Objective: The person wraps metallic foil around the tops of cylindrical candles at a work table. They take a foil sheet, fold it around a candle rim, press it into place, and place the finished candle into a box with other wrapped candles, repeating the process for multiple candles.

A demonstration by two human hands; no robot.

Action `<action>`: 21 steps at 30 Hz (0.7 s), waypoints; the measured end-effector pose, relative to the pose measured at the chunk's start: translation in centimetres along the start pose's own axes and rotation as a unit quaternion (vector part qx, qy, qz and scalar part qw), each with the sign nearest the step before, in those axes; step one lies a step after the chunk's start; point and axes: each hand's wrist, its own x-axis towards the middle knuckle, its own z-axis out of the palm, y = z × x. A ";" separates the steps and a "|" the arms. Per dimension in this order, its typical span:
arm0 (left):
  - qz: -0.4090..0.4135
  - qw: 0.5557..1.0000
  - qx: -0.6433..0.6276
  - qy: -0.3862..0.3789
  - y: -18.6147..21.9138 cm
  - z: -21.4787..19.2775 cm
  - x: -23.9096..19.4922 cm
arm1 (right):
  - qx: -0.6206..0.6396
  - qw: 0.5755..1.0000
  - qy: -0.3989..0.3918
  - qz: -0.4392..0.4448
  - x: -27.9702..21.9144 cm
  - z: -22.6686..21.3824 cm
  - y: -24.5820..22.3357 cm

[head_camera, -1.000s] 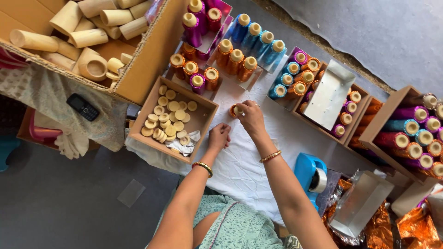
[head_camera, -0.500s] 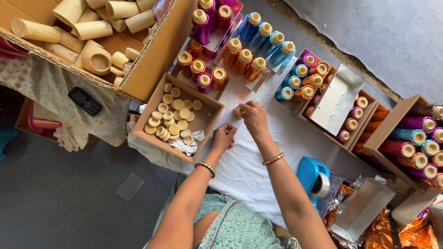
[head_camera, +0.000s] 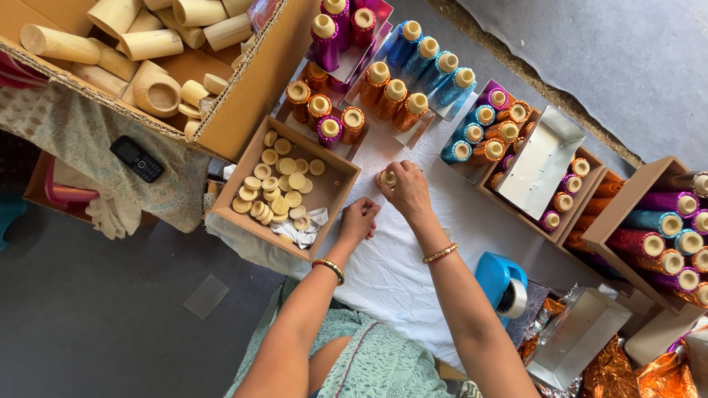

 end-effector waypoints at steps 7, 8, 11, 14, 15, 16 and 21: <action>-0.005 1.000 0.003 -0.002 0.0 0.0 0.1 | -0.008 1.000 -0.006 0.000 0.0 0.4 0.9; -0.003 1.000 0.001 -0.003 0.0 0.0 0.1 | -0.003 1.000 -0.002 -0.014 0.0 0.6 1.2; -0.003 1.000 -0.001 -0.006 0.0 0.0 0.1 | 0.006 1.000 -0.002 -0.025 0.0 0.8 1.6; -0.006 1.000 -0.003 -0.005 0.3 -0.1 0.0 | 0.009 1.000 -0.011 -0.021 0.3 0.6 1.4; -0.008 1.000 -0.004 -0.005 0.3 -0.1 0.0 | 0.009 1.000 -0.017 -0.017 0.3 0.5 1.3; -0.008 1.000 -0.004 -0.005 0.3 -0.1 0.0 | 0.009 1.000 -0.017 -0.017 0.4 0.5 1.2; -0.011 1.000 0.000 -0.007 0.2 0.0 0.1 | -0.008 0.999 -0.030 -0.009 0.6 0.2 0.7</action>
